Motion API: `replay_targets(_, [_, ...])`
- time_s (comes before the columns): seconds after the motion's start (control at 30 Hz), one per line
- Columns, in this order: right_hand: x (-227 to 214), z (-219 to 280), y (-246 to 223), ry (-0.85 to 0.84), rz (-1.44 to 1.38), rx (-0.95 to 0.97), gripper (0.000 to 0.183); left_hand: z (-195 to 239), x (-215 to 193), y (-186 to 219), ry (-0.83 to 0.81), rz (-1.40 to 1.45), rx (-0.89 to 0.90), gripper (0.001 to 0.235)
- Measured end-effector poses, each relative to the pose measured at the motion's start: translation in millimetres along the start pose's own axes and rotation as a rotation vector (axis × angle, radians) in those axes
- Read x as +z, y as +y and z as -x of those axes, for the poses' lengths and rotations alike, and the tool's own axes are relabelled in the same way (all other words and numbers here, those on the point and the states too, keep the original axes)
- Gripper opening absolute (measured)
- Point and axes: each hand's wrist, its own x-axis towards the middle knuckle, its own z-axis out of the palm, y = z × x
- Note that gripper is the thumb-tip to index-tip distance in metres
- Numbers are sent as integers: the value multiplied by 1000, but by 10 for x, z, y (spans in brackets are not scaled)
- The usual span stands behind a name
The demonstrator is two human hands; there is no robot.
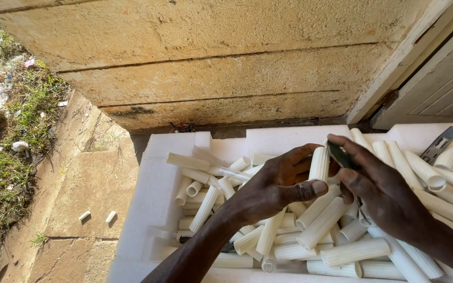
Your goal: Sanding the surfaces of small white tubes using a green abrasive pad to smooth them.
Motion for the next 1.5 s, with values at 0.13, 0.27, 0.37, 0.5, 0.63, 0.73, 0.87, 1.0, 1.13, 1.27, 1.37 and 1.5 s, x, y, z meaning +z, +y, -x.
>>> replay_targets(0.13, [64,211,-209,17,234,67,89,-19,-37,-83,-1,27,61,62])
replay_targets(0.27, [53,69,-34,-52,32,-87,76,-36,-48,-93,-9,7,30,66])
replay_targets(0.37, [75,141,-160,26,15,65,80,-49,-67,-152,56,2,15,77])
replay_targets(0.5, [138,208,-187,-106,147,-214,80,-38,-109,-176,39,78,64,77])
replay_targets(0.63, [34,-14,9,-15,-173,-9,71,-24,-74,-101,-9,74,37,78])
replay_targets(0.73, [47,93,-145,77,-209,-63,72,-54,-80,-89,58,109,15,79])
replay_targets(0.87, [142,264,-368,-44,-11,-45,88,-64,-68,-169,72,116,1,82])
replay_targets(1.0, [83,166,-71,12,-134,-46,73,-50,96,-103,54,-56,-82,61])
replay_targets(1.13, [77,196,-136,-25,-52,-93,69,-46,70,-116,17,2,-47,63])
replay_targets(1.27, [50,215,-274,-76,133,-283,67,-36,90,-26,50,-206,-15,59])
replay_targets(1.37, [59,208,-217,-110,149,-347,70,-42,-2,-53,44,38,18,63])
replay_targets(1.5, [62,102,-274,-72,121,-109,84,-60,-14,-101,18,232,43,67])
